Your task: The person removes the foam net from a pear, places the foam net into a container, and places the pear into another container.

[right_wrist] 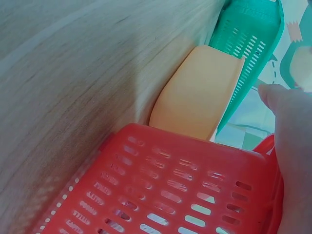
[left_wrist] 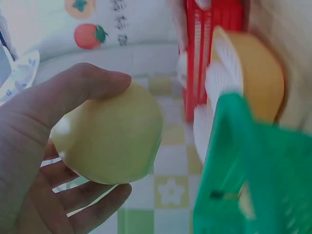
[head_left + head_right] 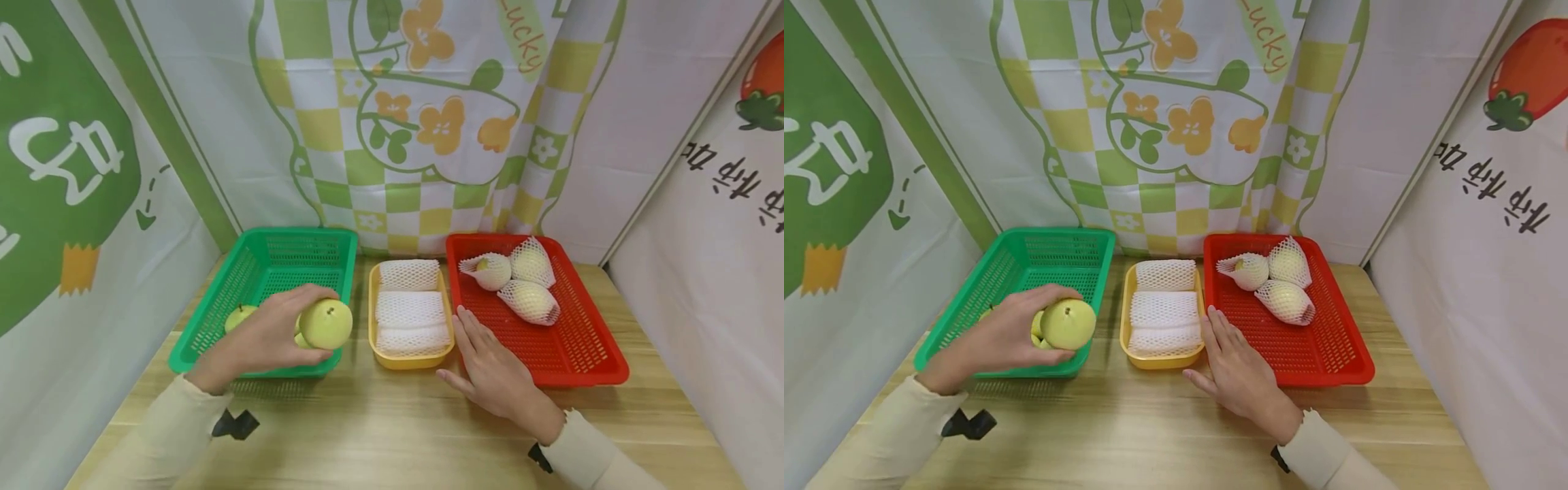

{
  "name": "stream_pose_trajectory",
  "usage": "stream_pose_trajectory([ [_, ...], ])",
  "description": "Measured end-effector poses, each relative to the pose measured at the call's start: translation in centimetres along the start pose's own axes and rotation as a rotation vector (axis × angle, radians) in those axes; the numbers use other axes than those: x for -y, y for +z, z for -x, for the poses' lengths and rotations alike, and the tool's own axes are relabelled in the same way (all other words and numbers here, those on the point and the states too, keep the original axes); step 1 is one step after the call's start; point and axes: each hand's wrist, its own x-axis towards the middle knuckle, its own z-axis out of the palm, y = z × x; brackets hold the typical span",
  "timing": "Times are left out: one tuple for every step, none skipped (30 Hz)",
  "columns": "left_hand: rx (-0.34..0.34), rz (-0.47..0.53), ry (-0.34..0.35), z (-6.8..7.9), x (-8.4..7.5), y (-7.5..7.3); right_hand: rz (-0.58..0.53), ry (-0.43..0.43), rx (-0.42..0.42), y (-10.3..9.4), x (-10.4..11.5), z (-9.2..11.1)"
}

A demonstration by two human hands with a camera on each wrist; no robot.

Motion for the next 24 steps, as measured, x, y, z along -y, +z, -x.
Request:
stream_pose_trajectory([
  [0.018,-0.019,-0.023,-0.5,0.6,-0.6,0.005,0.002,-0.001,0.0,0.0,0.0],
  [0.038,-0.030,-0.044,-0.9,1.1,-1.1,0.010,0.002,-0.004,0.0,0.0,0.0],
  [0.060,-0.048,-0.065,-1.4,1.7,-1.5,0.014,0.003,-0.006,0.0,0.0,0.0],
  [0.082,-0.063,-0.080,-1.8,2.3,-1.8,0.017,0.003,-0.008,0.0,0.0,0.0],
  [0.103,-0.067,-0.087,-2.3,2.9,-2.1,0.021,0.003,-0.011,0.0,0.0,0.0],
  [0.124,-0.070,-0.096,-2.7,3.5,-2.2,0.026,0.003,-0.012,0.1,0.0,0.0],
  [0.145,-0.068,-0.102,-3.1,4.2,-2.3,0.027,0.002,-0.015,0.1,0.0,0.0],
  [0.167,-0.065,-0.107,-3.4,4.8,-2.3,0.027,0.000,-0.017,0.1,0.0,0.0],
  [0.188,-0.062,-0.113,-3.7,5.4,-2.3,0.026,0.000,-0.018,0.1,0.1,-0.1],
  [0.211,-0.058,-0.118,-4.0,6.1,-2.1,0.028,-0.001,-0.017,0.1,0.1,-0.1],
  [0.236,-0.054,-0.128,-4.3,6.7,-1.8,0.030,-0.001,-0.017,0.1,0.0,-0.1],
  [0.263,-0.055,-0.136,-4.6,7.3,-1.6,0.027,0.000,-0.016,0.2,0.0,-0.1],
  [0.292,-0.060,-0.149,-4.9,7.8,-1.3,0.026,0.001,-0.016,0.2,0.0,-0.1],
  [0.322,-0.064,-0.160,-5.1,8.3,-1.0,0.029,0.002,-0.016,0.2,0.0,-0.1],
  [0.353,-0.072,-0.171,-5.4,8.8,-0.7,0.032,0.003,-0.015,0.2,0.0,0.0],
  [0.383,-0.081,-0.183,-5.6,9.1,-0.5,0.035,0.004,-0.016,0.3,0.0,0.0],
  [0.408,-0.089,-0.197,-5.8,9.4,-0.2,0.037,0.004,-0.018,0.3,0.0,0.0],
  [0.430,-0.098,-0.214,-6.1,9.7,0.0,0.041,0.003,-0.022,0.3,0.0,0.0],
  [0.449,-0.106,-0.232,-6.3,9.9,0.2,0.046,0.002,-0.025,0.3,0.0,0.0],
  [0.467,-0.110,-0.248,-6.5,10.1,0.4,0.049,0.000,-0.028,0.3,0.0,0.0],
  [0.482,-0.108,-0.264,-6.7,10.2,0.5,0.051,-0.002,-0.032,0.3,0.0,0.0],
  [0.493,-0.102,-0.289,-6.9,10.3,0.7,0.054,-0.003,-0.035,0.3,0.0,0.0],
  [0.506,-0.096,-0.308,-7.1,10.3,0.8,0.057,-0.004,-0.037,0.3,-0.1,0.0],
  [0.518,-0.091,-0.322,-7.3,10.3,1.0,0.059,-0.004,-0.040,0.4,-0.1,0.0],
])
